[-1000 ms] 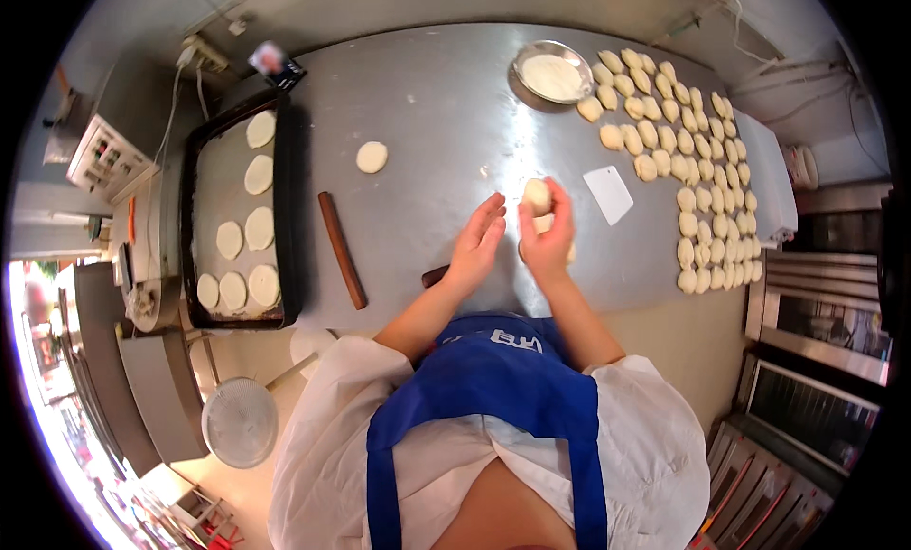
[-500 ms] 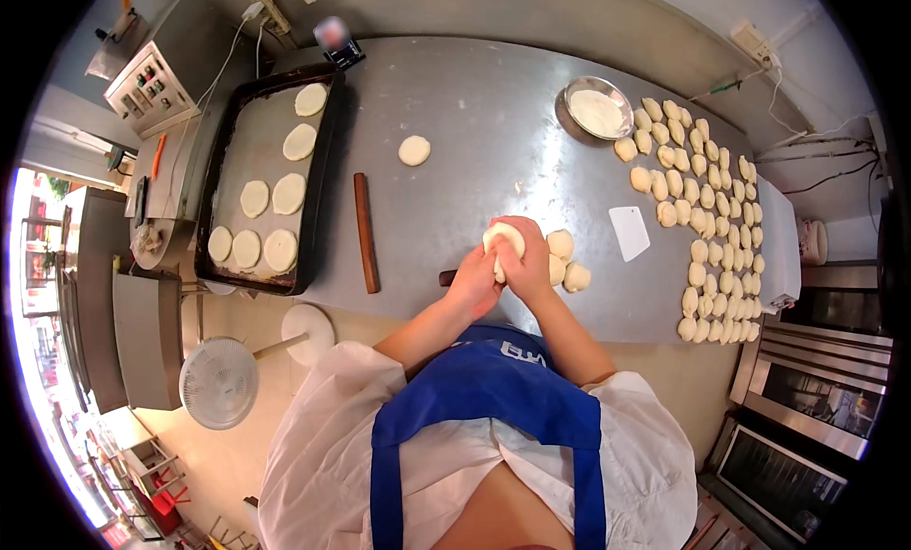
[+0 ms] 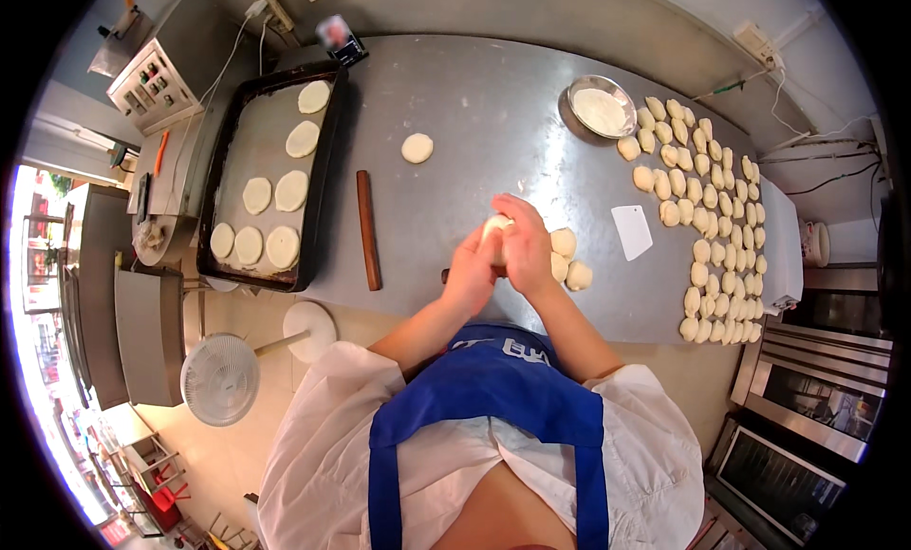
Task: The person prepares flatbread by flattening dough balls using a rolling pin and placing them onto a baking tray. The person then picks up several dough balls, flattens them by hand, stuffs them with a dark filling, and seals them into round buns.
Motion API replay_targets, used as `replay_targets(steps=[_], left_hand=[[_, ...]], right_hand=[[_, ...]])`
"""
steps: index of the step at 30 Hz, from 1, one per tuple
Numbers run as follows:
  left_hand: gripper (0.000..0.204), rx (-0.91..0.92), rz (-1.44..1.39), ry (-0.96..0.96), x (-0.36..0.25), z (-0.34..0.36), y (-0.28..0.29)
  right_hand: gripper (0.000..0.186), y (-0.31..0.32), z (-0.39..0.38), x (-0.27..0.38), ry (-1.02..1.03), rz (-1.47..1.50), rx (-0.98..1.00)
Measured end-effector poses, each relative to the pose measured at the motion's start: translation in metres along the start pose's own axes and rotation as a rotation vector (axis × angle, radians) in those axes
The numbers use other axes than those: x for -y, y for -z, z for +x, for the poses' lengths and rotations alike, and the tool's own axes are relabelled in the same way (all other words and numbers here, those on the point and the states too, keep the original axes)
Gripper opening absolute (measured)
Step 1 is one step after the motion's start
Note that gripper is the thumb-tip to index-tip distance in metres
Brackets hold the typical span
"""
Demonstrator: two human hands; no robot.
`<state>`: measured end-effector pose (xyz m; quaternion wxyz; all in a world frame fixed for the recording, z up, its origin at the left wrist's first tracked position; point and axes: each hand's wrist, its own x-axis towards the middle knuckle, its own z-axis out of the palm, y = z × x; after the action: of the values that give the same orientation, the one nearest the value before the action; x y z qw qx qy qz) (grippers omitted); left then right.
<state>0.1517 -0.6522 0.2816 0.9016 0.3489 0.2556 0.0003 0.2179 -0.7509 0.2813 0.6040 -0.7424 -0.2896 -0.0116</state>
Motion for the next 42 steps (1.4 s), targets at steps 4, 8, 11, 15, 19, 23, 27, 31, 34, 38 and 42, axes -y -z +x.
replay_targets(steps=[4, 8, 11, 15, 19, 23, 27, 31, 34, 38, 42], left_hand=[[0.042, 0.081, -0.031, -0.034, 0.011, -0.003, -0.002], [0.055, 0.173, -0.164, 0.072, -0.019, -0.018, -0.014], [0.057, 0.204, -0.059, 0.135, -0.017, -0.001, 0.015], [0.057, 0.033, 0.090, 0.065, -0.007, -0.018, -0.017], [0.049, 0.049, 0.037, 0.016, -0.007, -0.016, -0.020], [0.044, -0.008, 0.050, 0.059, 0.009, -0.009, 0.005], [0.054, -0.082, -0.285, 0.168, -0.002, -0.007, 0.013], [0.065, -0.113, -0.142, -0.022, 0.001, -0.006, 0.016], [0.069, -0.051, -0.115, 0.099, -0.007, -0.002, 0.025], [0.078, -0.031, -0.042, 0.103, 0.007, -0.006, 0.025], [0.065, 0.024, 0.165, 0.215, 0.005, -0.008, 0.064]], right_hand=[[0.020, -0.007, 0.000, -0.009, 0.195, -0.284, 0.024], [0.012, -0.003, -0.009, -0.007, 0.335, -0.448, -0.006], [0.013, -0.014, -0.008, 0.003, 0.384, -0.472, -0.017], [0.017, 0.004, -0.009, -0.025, 0.201, -0.440, 0.143], [0.027, -0.021, -0.006, -0.007, -0.190, 0.000, -0.196], [0.032, -0.014, -0.009, 0.019, 0.077, -0.112, 0.132], [0.031, -0.029, -0.014, -0.006, -0.021, -0.123, 0.036], [0.029, -0.035, -0.002, 0.003, 0.339, -0.444, 0.040], [0.024, -0.027, 0.005, -0.022, 0.141, -0.143, 0.195], [0.022, -0.036, 0.002, -0.018, -0.094, -0.298, 0.344], [0.050, -0.050, -0.014, -0.047, -0.142, -0.044, 0.422]])
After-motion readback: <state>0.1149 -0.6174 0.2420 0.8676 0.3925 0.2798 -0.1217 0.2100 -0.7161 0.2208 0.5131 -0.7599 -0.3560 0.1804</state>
